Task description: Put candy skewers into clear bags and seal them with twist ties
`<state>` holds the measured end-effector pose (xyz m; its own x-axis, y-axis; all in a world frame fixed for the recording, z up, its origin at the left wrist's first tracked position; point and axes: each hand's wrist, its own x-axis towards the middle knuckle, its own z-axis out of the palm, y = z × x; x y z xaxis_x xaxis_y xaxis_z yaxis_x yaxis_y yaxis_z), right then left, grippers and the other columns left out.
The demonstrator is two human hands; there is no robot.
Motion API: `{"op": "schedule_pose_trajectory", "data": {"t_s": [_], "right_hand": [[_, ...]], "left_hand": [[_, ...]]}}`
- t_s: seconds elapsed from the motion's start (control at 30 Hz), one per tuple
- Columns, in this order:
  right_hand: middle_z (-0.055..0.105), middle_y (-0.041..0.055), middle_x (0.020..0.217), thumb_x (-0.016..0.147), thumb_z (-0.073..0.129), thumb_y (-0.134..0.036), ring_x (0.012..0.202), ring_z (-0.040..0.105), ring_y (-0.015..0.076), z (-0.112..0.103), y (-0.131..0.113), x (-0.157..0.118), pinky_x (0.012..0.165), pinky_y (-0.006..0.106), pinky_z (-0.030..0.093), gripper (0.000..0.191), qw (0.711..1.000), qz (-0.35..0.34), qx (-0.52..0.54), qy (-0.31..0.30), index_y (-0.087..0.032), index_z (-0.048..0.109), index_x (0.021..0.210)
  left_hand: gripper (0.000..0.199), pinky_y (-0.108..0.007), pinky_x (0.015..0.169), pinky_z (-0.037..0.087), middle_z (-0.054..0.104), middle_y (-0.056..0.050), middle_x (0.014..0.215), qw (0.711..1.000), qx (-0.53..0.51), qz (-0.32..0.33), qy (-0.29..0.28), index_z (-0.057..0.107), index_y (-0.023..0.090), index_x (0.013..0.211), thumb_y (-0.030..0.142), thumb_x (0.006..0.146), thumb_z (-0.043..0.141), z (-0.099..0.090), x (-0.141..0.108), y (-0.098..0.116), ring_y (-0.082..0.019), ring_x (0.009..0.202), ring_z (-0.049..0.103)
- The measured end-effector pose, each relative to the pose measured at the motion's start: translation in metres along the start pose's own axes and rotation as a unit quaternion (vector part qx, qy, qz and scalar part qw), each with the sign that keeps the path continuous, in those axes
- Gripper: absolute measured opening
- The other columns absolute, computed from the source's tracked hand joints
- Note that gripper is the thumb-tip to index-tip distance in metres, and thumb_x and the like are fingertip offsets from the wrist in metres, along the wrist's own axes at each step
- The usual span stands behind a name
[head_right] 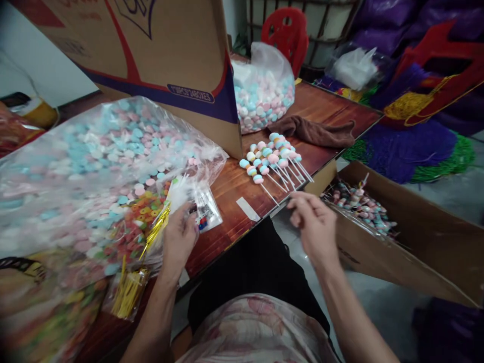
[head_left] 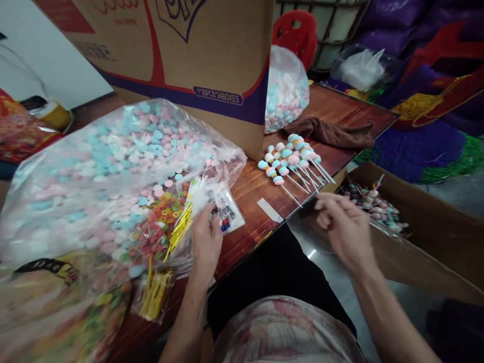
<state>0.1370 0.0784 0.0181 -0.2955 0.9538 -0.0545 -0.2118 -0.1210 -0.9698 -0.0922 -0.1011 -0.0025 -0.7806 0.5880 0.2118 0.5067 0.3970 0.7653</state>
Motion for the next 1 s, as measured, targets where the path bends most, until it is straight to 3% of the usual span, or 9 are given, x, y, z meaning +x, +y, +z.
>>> {"op": "schedule_pose_trajectory", "data": {"t_s": [0.13, 0.23, 0.47, 0.57, 0.63, 0.73, 0.83, 0.93, 1.0], "right_hand": [[0.068, 0.0028, 0.08, 0.094, 0.062, -0.026, 0.067, 0.059, 0.0171, 0.061, 0.024, -0.039, 0.064, 0.029, 0.047, 0.013, 0.968, -0.062, -0.156, -0.185, -0.021, 0.073, 0.097], [0.07, 0.0054, 0.092, 0.097, 0.054, -0.019, 0.084, 0.064, 0.022, 0.094, 0.038, -0.051, 0.079, 0.034, 0.049, 0.016, 0.921, -0.154, -0.239, -0.265, -0.021, 0.07, 0.098], [0.062, 0.011, 0.096, 0.096, 0.058, -0.014, 0.086, 0.055, 0.0259, 0.121, 0.055, -0.044, 0.074, 0.035, 0.046, 0.017, 0.772, -0.298, -0.504, -0.249, -0.017, 0.07, 0.108], [0.06, 0.011, 0.093, 0.097, 0.06, -0.017, 0.084, 0.054, 0.0257, 0.124, 0.061, -0.043, 0.071, 0.035, 0.044, 0.015, 0.745, -0.318, -0.538, -0.236, -0.015, 0.071, 0.107], [0.06, 0.0106, 0.093, 0.098, 0.058, -0.018, 0.084, 0.054, 0.0253, 0.123, 0.065, -0.043, 0.071, 0.035, 0.044, 0.016, 0.747, -0.326, -0.533, -0.229, -0.016, 0.072, 0.107], [0.06, 0.0097, 0.093, 0.099, 0.056, -0.019, 0.085, 0.055, 0.0243, 0.12, 0.069, -0.043, 0.073, 0.034, 0.045, 0.017, 0.771, -0.32, -0.503, -0.225, -0.017, 0.072, 0.106], [0.061, 0.0094, 0.095, 0.1, 0.054, -0.022, 0.087, 0.058, 0.0238, 0.118, 0.065, -0.043, 0.077, 0.035, 0.047, 0.019, 0.837, -0.283, -0.414, -0.219, -0.019, 0.072, 0.106], [0.064, 0.0087, 0.099, 0.098, 0.057, -0.029, 0.092, 0.06, 0.0237, 0.119, 0.053, -0.047, 0.083, 0.035, 0.049, 0.02, 0.914, -0.214, -0.263, -0.222, -0.02, 0.072, 0.107], [0.067, 0.0061, 0.095, 0.093, 0.064, -0.035, 0.087, 0.06, 0.0224, 0.123, 0.045, -0.052, 0.079, 0.033, 0.049, 0.019, 0.946, -0.136, -0.167, -0.243, -0.02, 0.073, 0.101]], "left_hand": [[0.029, -0.046, 0.103, 0.041, 0.066, -0.011, 0.11, 0.998, 0.052, 0.017, -0.009, 0.07, 0.022, 0.108, 0.026, 0.079, 0.071, 0.0, 0.008, -0.008, -0.031, 0.111, 0.058], [0.029, -0.042, 0.093, 0.046, 0.064, -0.008, 0.098, 0.999, 0.035, 0.006, -0.012, 0.07, 0.021, 0.103, 0.026, 0.075, 0.076, 0.0, 0.014, -0.013, -0.028, 0.099, 0.059], [0.017, -0.032, 0.074, 0.044, 0.063, -0.002, 0.078, 0.998, -0.054, -0.033, -0.021, 0.073, 0.022, 0.09, 0.021, 0.073, 0.074, -0.004, 0.019, -0.022, -0.019, 0.073, 0.057], [0.006, -0.031, 0.074, 0.042, 0.064, -0.003, 0.078, 0.999, -0.033, -0.014, -0.028, 0.072, 0.02, 0.081, 0.018, 0.079, 0.066, -0.003, 0.021, -0.023, -0.018, 0.073, 0.057], [0.008, -0.031, 0.074, 0.042, 0.064, -0.003, 0.078, 0.999, -0.025, -0.01, -0.022, 0.07, 0.02, 0.076, 0.02, 0.081, 0.063, -0.003, 0.023, -0.023, -0.018, 0.075, 0.056], [0.011, -0.029, 0.07, 0.042, 0.062, -0.001, 0.073, 0.992, -0.11, -0.056, 0.011, 0.068, 0.019, 0.077, 0.027, 0.082, 0.064, -0.004, 0.022, -0.021, -0.017, 0.07, 0.056], [0.013, -0.028, 0.069, 0.043, 0.062, 0.0, 0.072, 0.98, -0.176, -0.064, 0.06, 0.068, 0.018, 0.077, 0.031, 0.081, 0.066, -0.006, 0.016, -0.011, -0.015, 0.068, 0.055], [0.013, -0.029, 0.07, 0.043, 0.062, -0.001, 0.075, 0.986, -0.14, -0.016, 0.088, 0.067, 0.019, 0.075, 0.029, 0.084, 0.065, -0.006, 0.006, 0.008, -0.015, 0.071, 0.055], [0.013, -0.031, 0.075, 0.043, 0.063, -0.001, 0.075, 0.99, -0.097, 0.027, 0.103, 0.066, 0.021, 0.074, 0.027, 0.085, 0.065, -0.004, 0.0, 0.022, -0.017, 0.076, 0.056]]}}
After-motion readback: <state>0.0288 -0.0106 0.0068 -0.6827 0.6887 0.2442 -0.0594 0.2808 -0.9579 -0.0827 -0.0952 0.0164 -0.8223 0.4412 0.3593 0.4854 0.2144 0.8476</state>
